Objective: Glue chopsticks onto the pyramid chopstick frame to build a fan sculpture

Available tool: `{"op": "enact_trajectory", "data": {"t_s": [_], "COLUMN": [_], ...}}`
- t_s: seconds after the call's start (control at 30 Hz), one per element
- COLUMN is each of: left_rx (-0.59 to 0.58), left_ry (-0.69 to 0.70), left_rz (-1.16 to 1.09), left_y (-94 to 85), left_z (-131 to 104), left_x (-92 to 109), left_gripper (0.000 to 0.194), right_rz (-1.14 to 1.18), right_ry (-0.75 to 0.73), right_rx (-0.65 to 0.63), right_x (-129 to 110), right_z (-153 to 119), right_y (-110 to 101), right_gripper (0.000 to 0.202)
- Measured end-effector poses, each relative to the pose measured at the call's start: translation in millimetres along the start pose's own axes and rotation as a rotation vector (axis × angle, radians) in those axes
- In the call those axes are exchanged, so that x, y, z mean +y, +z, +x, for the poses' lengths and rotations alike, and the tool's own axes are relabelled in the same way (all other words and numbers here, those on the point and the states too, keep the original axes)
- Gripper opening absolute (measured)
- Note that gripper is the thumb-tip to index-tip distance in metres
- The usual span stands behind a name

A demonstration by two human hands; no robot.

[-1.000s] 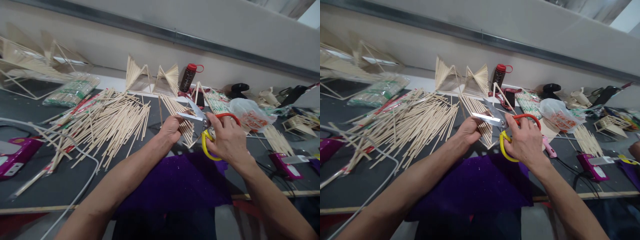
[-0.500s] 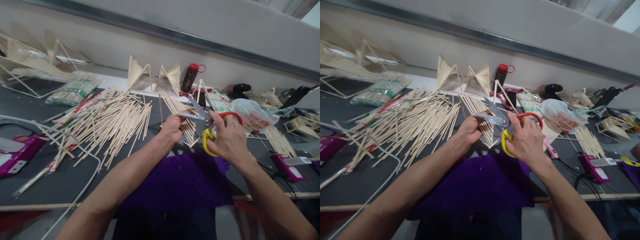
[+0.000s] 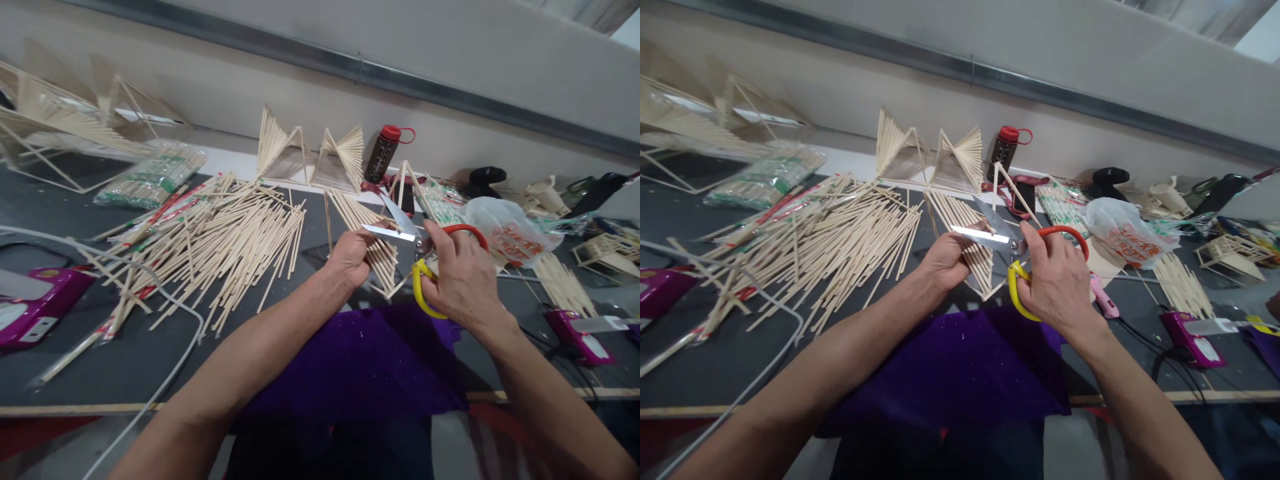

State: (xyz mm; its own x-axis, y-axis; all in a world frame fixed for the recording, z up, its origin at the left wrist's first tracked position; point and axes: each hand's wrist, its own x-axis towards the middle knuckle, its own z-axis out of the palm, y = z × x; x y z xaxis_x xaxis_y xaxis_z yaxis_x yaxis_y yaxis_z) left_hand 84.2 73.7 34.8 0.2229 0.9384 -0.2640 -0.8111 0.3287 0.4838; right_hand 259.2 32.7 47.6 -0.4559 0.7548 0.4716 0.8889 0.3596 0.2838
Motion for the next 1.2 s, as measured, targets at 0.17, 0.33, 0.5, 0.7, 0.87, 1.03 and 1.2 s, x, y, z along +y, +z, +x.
{"op": "enact_trajectory", "data": {"t_s": [0.17,0.33,0.5,0.7,0.87,1.03,1.2], "left_rx": [0.008,0.018,0.039,0.044,0.041,0.045,0.028], "left_ry": [-0.008,-0.039,-0.056,-0.024,-0.011,0.03,0.115], "left_rz": [-0.022,-0.014,-0.073,-0.068,-0.041,0.046,0.209], "left_y": [-0.8,0.0,-0.6,-4.9,-8.0,-14.2,-24.0], "left_z": [1,0,3,8,10,12,14], "left_x": [-2,-4,-7,-6,-5,-6,-6], "left_gripper": [0.01,0.016,0.023,0.019,0.022,0.011,0.013], "right_rz": [-0.013,0.019,-0.041,-0.083,-0.083,-0.052,0.012], "right_ry": [-0.004,0.002,0.004,0.013,0.026,0.102,0.194], "right_rx": [-0.021,-0.053,-0.085,-0.06,-0.059,-0.033,0.034], "right_x": [1,0,-4,-9,-11,-12,-11], "right_z": [0,-2,-3,0,0,2,6], "right_y": [-1,1,1,1,4,6,7], "right_gripper": [0.071,0.068,0.062,0.06,0.062,0.062,0.062]}}
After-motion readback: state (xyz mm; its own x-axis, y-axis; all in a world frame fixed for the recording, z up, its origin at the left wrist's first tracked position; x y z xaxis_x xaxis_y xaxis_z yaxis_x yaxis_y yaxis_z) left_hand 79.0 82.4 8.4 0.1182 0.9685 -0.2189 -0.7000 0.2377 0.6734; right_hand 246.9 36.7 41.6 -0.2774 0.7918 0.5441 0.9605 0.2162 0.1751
